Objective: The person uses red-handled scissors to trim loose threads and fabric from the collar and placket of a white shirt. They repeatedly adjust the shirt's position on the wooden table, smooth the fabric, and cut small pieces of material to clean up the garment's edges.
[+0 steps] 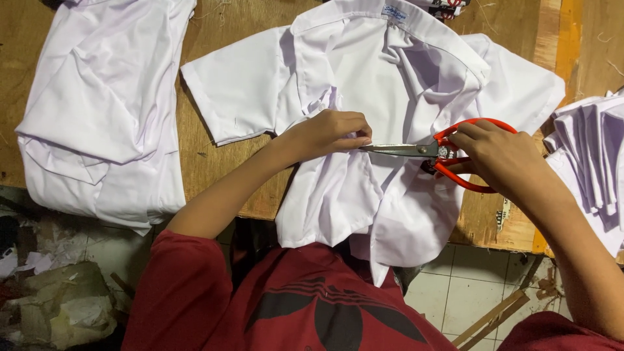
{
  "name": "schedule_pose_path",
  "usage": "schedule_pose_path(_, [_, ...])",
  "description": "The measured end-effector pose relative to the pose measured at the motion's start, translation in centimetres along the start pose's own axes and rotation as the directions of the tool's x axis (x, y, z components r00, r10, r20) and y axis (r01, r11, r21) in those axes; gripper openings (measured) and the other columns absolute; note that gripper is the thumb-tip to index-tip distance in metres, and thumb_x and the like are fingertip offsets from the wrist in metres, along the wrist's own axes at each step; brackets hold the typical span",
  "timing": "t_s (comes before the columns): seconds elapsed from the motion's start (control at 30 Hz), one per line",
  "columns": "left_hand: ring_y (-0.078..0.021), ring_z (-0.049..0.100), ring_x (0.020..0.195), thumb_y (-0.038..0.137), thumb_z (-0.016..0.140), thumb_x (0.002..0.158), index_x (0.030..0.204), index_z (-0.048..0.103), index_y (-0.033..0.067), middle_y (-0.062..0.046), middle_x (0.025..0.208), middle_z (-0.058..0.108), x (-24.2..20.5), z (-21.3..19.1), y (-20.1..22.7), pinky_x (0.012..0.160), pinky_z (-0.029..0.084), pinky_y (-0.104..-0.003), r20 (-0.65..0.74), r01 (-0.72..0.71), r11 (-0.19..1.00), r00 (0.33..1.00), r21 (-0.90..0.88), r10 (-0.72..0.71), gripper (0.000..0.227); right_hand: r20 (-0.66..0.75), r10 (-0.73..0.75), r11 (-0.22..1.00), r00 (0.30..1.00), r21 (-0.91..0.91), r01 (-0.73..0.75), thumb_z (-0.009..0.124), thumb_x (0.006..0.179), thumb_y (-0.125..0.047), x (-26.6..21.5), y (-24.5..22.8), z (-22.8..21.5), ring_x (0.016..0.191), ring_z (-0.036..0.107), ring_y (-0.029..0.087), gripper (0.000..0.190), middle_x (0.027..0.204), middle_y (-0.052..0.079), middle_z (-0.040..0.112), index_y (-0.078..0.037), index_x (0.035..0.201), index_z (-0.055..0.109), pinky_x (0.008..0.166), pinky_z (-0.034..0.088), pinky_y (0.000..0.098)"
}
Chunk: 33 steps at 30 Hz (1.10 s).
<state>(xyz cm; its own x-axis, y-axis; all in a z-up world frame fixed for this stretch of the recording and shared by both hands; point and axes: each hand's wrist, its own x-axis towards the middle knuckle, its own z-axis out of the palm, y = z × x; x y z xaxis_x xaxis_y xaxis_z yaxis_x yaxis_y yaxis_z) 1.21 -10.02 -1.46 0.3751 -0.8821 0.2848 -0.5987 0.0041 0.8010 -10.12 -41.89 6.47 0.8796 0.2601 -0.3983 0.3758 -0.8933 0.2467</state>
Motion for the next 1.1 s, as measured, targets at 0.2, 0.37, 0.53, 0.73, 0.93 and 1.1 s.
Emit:
schedule_pose_path(0.2, [-0.0168, 0.059, 0.076, 0.013, 0.055, 0.106, 0.098, 0.059, 0.0040, -0.006, 0.091, 0.062, 0.2, -0.6, 1.0, 0.069, 0.046, -0.029, -0.031, -0.012, 1.000, 0.999, -0.014, 0.012, 0.012, 0.009, 0.017, 1.000, 1.000, 0.000, -0.017, 0.053, 0.093, -0.055, -0.1, 0.1, 0.1, 0.119, 0.061, 0.013, 0.045, 0.123, -0.012, 0.063, -0.030, 0.129, 0.059, 0.050, 0.058, 0.0382])
schedule_pose_path(0.37, [-0.0173, 0.042, 0.064, 0.007, 0.039, 0.103, 0.088, 0.046, 0.0047, -0.008, 0.079, 0.047, -0.4, -2.2, 1.8, 0.058, 0.035, -0.030, -0.151, -0.094, 0.991, 0.983, 0.092, 0.108, 0.017, -0.086, 0.060, 0.988, 0.995, 0.145, -0.047, 0.059, 0.094, -0.047, -1.1, 0.1, 0.4, 0.100, 0.069, 0.020, 0.035, 0.123, -0.003, 0.065, -0.018, 0.113, 0.061, 0.042, 0.049, 0.0392])
schedule_pose_path(0.53, [-0.0146, 0.032, 0.058, -0.005, 0.047, 0.097, 0.074, 0.041, 0.0060, -0.003, 0.065, 0.035, -5.7, -4.5, 4.6, 0.054, 0.028, -0.033, -0.188, 0.022, 0.972, 0.982, 0.235, 0.023, 0.026, -0.251, 0.089, 0.938, 0.964, 0.346, 0.003, 0.076, 0.087, -0.026, -1.7, -0.3, 4.2, 0.092, 0.068, 0.026, 0.034, 0.117, 0.003, 0.064, -0.012, 0.114, 0.061, 0.052, 0.055, 0.0425])
schedule_pose_path(0.73, [-0.0189, 0.047, 0.059, 0.024, 0.062, 0.095, 0.069, 0.039, 0.0113, -0.004, 0.063, 0.050, -13.3, -5.5, 8.4, 0.059, 0.036, -0.036, -0.247, 0.653, 0.697, 0.757, 0.296, -0.605, 0.037, -0.378, 0.232, 0.878, 0.896, 0.479, -0.025, 0.081, 0.081, -0.008, -3.1, -1.2, 7.1, 0.080, 0.062, 0.027, 0.032, 0.102, 0.004, 0.065, -0.006, 0.109, 0.065, 0.053, 0.045, 0.0416])
schedule_pose_path(0.93, [-0.0130, 0.059, 0.059, 0.011, 0.060, 0.084, 0.098, 0.061, 0.0167, 0.008, 0.112, 0.058, -15.8, -5.9, 10.4, 0.053, 0.042, -0.036, -0.349, 0.829, 0.451, 0.552, 0.332, -0.758, 0.015, -0.350, 0.335, 0.807, 0.875, 0.586, -0.075, 0.082, 0.087, -0.027, -4.4, -2.5, 8.1, 0.068, 0.056, 0.019, 0.032, 0.093, 0.000, 0.061, -0.009, 0.103, 0.061, 0.051, 0.036, 0.0357])
schedule_pose_path(1.1, [-0.0229, 0.066, 0.084, 0.029, 0.047, 0.103, 0.104, 0.070, 0.0063, 0.001, 0.108, 0.067, -13.8, -6.3, 10.6, 0.065, 0.051, -0.042, -0.305, 0.823, 0.446, 0.551, 0.351, -0.776, 0.032, -0.308, 0.466, 0.716, 0.830, 0.683, -0.148, 0.081, 0.087, -0.027, -5.7, -3.1, 9.0, 0.082, 0.062, 0.020, 0.034, 0.105, 0.002, 0.068, -0.007, 0.111, 0.068, 0.050, 0.035, 0.0346])
